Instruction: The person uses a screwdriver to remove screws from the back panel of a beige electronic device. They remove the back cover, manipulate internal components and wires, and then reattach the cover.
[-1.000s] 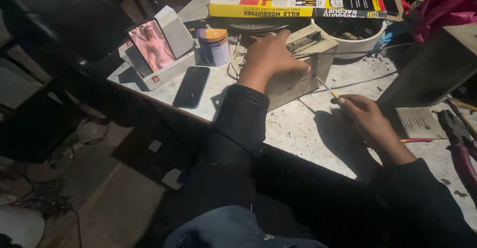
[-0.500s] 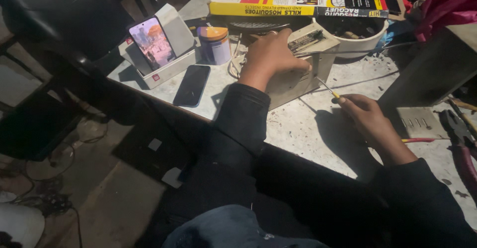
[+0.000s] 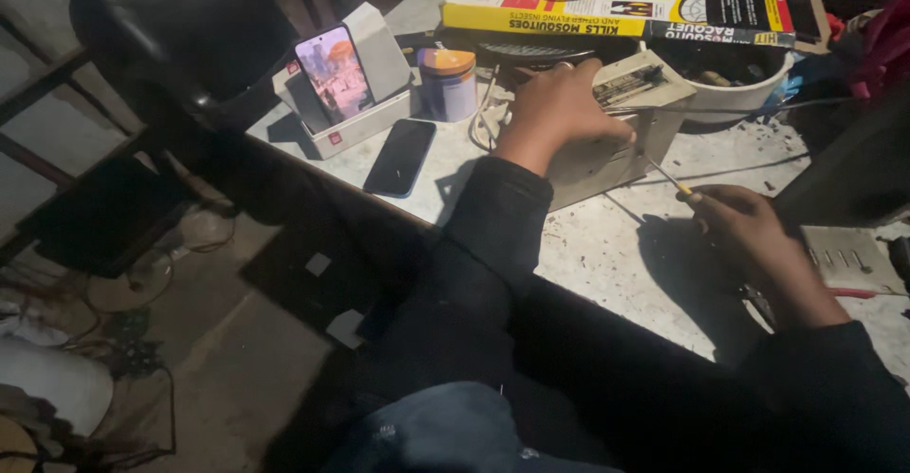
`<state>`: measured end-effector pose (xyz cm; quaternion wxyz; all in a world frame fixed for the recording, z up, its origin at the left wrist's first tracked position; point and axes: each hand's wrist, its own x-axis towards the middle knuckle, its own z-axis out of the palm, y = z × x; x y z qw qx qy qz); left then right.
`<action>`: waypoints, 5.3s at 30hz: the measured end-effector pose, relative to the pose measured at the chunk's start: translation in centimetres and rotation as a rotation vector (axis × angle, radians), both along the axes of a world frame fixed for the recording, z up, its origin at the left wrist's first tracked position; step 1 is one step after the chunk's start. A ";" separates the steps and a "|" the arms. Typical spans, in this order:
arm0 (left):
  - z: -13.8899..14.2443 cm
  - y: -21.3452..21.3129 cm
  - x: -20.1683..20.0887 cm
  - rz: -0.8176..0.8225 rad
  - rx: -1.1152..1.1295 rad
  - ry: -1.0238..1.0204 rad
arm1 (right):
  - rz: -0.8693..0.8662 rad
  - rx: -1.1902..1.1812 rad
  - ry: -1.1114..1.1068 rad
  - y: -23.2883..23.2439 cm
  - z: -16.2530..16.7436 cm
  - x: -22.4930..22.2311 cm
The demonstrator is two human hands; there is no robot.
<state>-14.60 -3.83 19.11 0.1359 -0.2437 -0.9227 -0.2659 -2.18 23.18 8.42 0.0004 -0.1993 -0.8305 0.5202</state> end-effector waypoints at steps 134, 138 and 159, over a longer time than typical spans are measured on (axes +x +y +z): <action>0.2 0.3 -0.2 -0.009 0.018 -0.003 | 0.092 0.337 -0.006 -5.2 6.9 2.6; 0.2 0.4 -0.3 -0.017 0.045 0.022 | 0.256 0.866 0.170 -5.7 8.0 3.9; 0.5 1.1 0.0 0.003 -0.019 0.001 | 0.198 0.176 0.190 2.0 -2.9 -2.1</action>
